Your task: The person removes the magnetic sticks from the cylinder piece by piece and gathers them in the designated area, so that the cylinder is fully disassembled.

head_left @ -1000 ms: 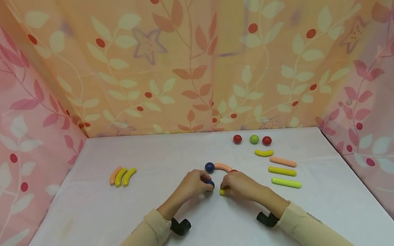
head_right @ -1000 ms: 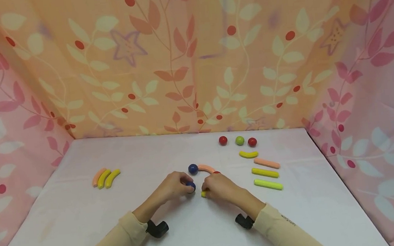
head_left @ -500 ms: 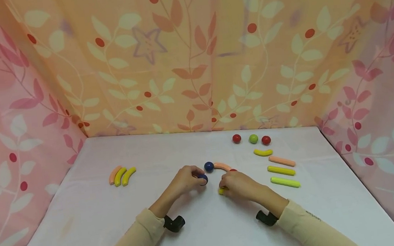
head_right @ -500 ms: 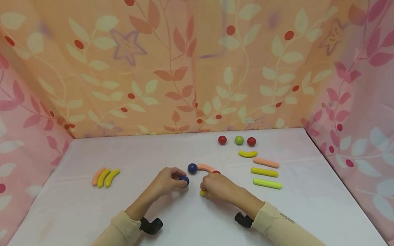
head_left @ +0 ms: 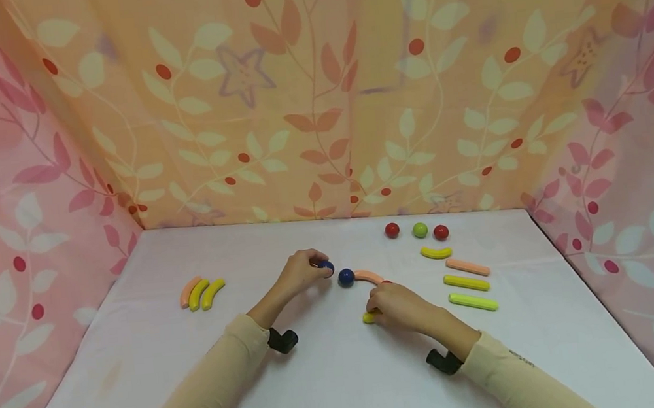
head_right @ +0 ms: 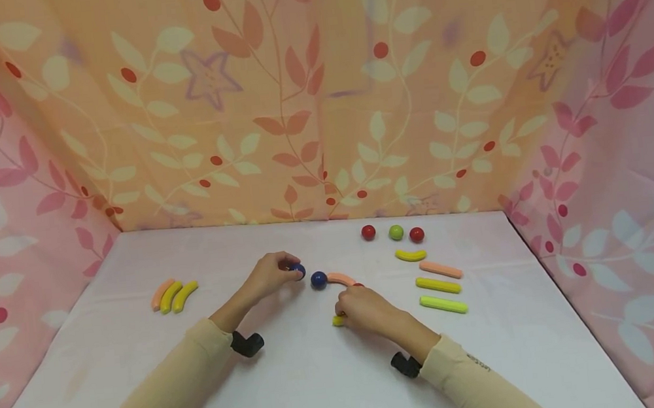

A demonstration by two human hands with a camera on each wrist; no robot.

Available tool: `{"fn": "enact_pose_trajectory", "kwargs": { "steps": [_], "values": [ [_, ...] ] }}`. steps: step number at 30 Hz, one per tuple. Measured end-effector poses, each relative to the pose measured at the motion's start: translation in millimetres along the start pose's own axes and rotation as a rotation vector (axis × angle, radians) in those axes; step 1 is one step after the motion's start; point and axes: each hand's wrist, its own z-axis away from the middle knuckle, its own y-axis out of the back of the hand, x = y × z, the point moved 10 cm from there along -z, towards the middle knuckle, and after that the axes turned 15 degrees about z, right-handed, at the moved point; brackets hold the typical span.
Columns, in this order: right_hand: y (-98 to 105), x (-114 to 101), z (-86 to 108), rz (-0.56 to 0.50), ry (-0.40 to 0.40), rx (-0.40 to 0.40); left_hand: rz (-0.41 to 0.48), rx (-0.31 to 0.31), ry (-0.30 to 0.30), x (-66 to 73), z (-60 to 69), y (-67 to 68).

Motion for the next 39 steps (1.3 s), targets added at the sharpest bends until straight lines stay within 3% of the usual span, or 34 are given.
{"fn": "enact_pose_trajectory", "kwargs": {
  "steps": [7,18,28,39],
  "values": [
    [-2.5,-1.6,0.0,-0.015,0.013,0.011,0.066,0.067,0.047,-16.7,-32.8,0.3],
    [3.1,0.3,-2.0,0.007,0.009,0.026,0.087,0.11,0.091,-0.8,-68.5,-17.4],
    [2.5,1.7,-1.1,-0.004,0.017,0.038,0.099,0.106,0.107,-9.4,-73.0,-21.8],
    [-1.0,2.4,0.6,-0.025,0.008,0.014,0.094,0.139,0.105,-11.3,-71.1,-17.4]
  ]
}}
